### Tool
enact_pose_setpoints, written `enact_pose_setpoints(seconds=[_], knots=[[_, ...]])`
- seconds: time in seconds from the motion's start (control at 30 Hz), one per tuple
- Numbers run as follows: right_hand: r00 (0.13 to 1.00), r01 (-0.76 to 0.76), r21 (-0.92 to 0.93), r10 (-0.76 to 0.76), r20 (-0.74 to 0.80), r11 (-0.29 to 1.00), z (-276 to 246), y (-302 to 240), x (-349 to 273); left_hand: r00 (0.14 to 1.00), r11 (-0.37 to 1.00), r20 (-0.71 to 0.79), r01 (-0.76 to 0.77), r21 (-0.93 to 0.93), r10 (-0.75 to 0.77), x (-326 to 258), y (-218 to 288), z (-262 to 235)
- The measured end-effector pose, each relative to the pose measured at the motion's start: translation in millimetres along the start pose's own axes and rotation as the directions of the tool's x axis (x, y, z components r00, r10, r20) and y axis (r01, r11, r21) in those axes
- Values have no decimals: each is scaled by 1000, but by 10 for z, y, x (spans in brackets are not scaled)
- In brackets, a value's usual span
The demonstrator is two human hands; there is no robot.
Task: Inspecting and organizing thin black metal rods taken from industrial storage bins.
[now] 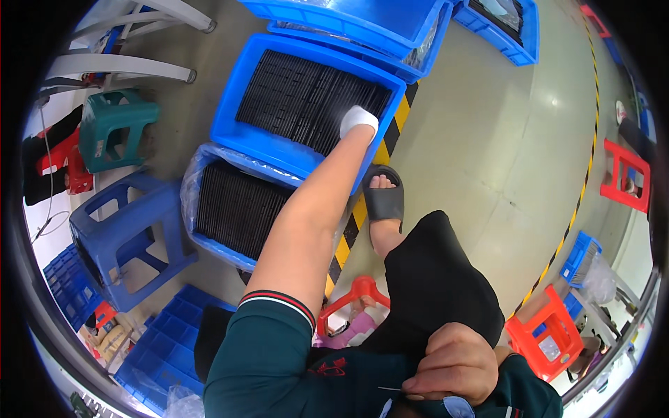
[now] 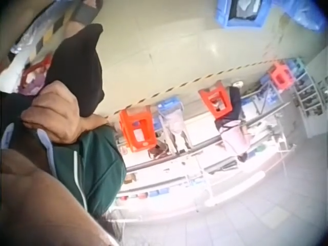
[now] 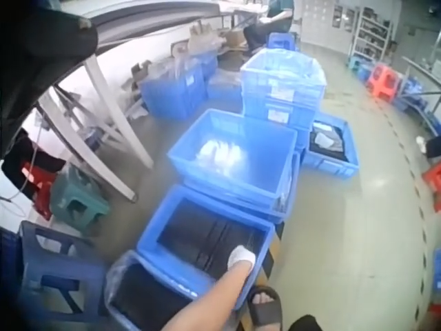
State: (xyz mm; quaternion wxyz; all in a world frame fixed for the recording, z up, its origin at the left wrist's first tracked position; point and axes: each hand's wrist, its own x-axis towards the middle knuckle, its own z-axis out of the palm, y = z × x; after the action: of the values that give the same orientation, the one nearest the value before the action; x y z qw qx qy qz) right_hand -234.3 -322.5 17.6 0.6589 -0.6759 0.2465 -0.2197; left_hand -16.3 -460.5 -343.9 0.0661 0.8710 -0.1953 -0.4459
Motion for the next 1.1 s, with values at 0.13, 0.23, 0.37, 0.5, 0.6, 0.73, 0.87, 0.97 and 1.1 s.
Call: enact_pose_setpoints(seconds=[0.13, 0.23, 0.37, 0.5, 0.6, 0.73, 0.87, 0.97, 1.1], knots=[[998, 62, -11, -62, 32, 998, -8, 34, -21, 981, 999, -189, -40, 13, 42, -205, -47, 14], [995, 64, -31, -62, 83, 997, -11, 27, -14, 938, 989, -319, -145, 1, 138, -299, -247, 46], [995, 56, -45, -52, 84, 997, -42, 13, -33, 884, 974, -412, -217, 58, 221, -337, -324, 46], [997, 54, -39, -52, 50, 998, -14, 0, -6, 901, 980, -386, -169, 104, 196, -334, -386, -26], [994, 77, -65, -71, 88, 995, -6, 26, 16, 912, 975, -348, -183, 128, 217, -344, -458, -71], [984, 179, -81, -177, 35, 980, 97, -55, 155, 912, 948, -267, -315, 34, 313, -256, -597, -36], [988, 156, -131, -155, 19, 979, 183, -106, 122, 923, 944, -227, -328, -38, 312, -352, -516, 17], [988, 142, -165, -150, -32, 976, 271, -4, 2, 883, 906, -327, -399, -142, 338, -501, -605, 17], [994, 105, -193, -95, 58, 976, 301, 18, -59, 613, 762, -694, -632, -143, 378, -907, -1030, -87]])
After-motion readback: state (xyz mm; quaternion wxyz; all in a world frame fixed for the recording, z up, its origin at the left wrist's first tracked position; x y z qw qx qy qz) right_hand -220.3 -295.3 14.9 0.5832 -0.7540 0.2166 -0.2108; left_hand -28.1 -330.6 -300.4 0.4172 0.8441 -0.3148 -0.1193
